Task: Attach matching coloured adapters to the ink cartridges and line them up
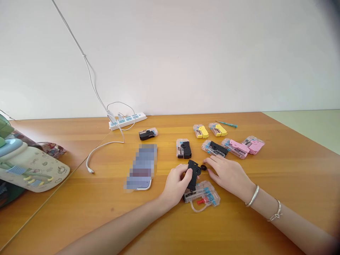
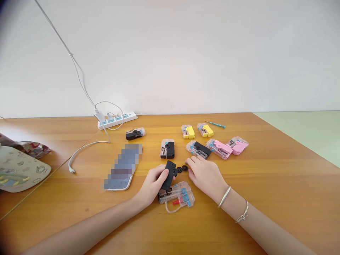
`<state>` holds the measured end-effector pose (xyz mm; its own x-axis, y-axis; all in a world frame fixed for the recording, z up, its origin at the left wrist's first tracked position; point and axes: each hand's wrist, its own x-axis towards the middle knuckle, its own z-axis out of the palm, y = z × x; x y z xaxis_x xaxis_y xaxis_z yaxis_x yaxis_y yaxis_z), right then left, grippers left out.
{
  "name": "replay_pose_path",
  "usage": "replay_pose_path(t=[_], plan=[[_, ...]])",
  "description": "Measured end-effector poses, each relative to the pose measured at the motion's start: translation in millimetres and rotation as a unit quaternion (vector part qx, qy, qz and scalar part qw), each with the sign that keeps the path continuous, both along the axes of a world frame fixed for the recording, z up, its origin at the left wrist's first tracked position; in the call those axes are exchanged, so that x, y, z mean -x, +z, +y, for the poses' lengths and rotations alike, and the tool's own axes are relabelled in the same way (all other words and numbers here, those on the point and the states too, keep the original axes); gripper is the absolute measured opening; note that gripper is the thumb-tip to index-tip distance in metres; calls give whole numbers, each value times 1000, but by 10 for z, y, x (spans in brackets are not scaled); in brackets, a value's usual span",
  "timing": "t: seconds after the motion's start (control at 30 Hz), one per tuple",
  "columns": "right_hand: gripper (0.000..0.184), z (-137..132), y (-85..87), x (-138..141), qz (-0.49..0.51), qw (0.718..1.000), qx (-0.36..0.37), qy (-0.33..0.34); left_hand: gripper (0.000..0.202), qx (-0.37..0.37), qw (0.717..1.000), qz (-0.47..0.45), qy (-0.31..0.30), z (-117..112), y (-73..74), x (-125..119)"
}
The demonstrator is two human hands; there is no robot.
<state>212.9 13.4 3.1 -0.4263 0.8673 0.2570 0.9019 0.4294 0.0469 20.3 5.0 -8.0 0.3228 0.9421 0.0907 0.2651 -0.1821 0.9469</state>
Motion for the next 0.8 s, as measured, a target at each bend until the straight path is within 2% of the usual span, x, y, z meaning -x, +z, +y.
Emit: replay_pose_path(t=[0.1,0.3,0.47,0.63,0.7,0.8], plan=[[19,-18,10,33,27,999,-3,17,33,0,1000,-7,5,3,-3,0],[13,-6,-39,108,81,991,13,102,32,-26,1000,0,-3,4,5,-4],[6,43,-81,76,161,982,19,93,30,-38,999,20,-3,10,5,-7],[6,15,-20,79,329,942,4,64,30,-39,999,21,0,7,2,-4],[5,-24,19,107,367,926,-17,86,31,-40,999,19,-6,10,-1,-4],[8,-84,48,151,362,921,-36,141,30,-45,999,23,-10,19,-9,-7]])
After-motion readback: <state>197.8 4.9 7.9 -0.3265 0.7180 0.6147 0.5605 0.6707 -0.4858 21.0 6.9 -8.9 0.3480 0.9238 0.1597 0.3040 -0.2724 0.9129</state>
